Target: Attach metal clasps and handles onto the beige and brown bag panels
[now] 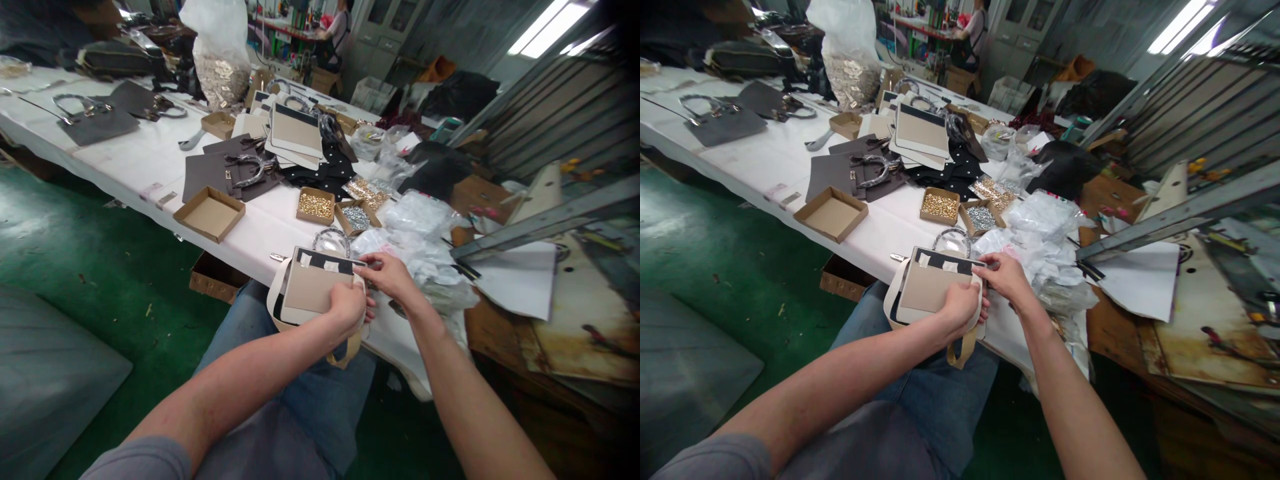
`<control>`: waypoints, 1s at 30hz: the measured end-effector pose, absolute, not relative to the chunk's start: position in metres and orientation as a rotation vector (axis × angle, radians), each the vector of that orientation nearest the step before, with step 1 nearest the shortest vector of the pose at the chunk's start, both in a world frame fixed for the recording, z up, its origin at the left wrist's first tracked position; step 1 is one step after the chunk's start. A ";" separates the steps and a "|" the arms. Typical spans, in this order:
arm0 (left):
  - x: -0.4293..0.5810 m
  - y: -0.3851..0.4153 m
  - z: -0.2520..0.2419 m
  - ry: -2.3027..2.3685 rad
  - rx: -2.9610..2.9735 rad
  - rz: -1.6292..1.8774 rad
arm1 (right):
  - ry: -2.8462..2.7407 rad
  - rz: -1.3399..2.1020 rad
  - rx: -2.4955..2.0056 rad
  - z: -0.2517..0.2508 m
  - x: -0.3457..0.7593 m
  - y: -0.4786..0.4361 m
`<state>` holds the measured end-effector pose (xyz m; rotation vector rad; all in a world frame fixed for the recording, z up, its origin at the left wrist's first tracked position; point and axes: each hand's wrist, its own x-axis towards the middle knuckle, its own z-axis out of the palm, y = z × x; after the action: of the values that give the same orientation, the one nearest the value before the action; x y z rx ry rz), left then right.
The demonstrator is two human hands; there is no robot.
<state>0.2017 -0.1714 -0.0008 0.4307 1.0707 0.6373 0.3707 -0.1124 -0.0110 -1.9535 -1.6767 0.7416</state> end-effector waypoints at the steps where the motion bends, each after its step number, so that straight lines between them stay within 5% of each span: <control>1: 0.202 -0.173 -0.001 1.067 0.439 0.641 | -1.696 0.740 -1.949 -0.010 0.370 -0.111; 17: 0.203 -0.186 -0.025 1.071 0.635 0.639 | -1.759 1.275 -1.781 0.005 0.381 -0.106; 30: 0.177 -0.204 -0.021 1.255 1.237 0.773 | -2.220 1.044 -1.806 0.021 0.378 -0.091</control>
<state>0.1765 -0.2045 -0.0209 1.2374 1.2546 0.7727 0.3782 -0.0907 0.0208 -1.8061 -2.2203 1.0443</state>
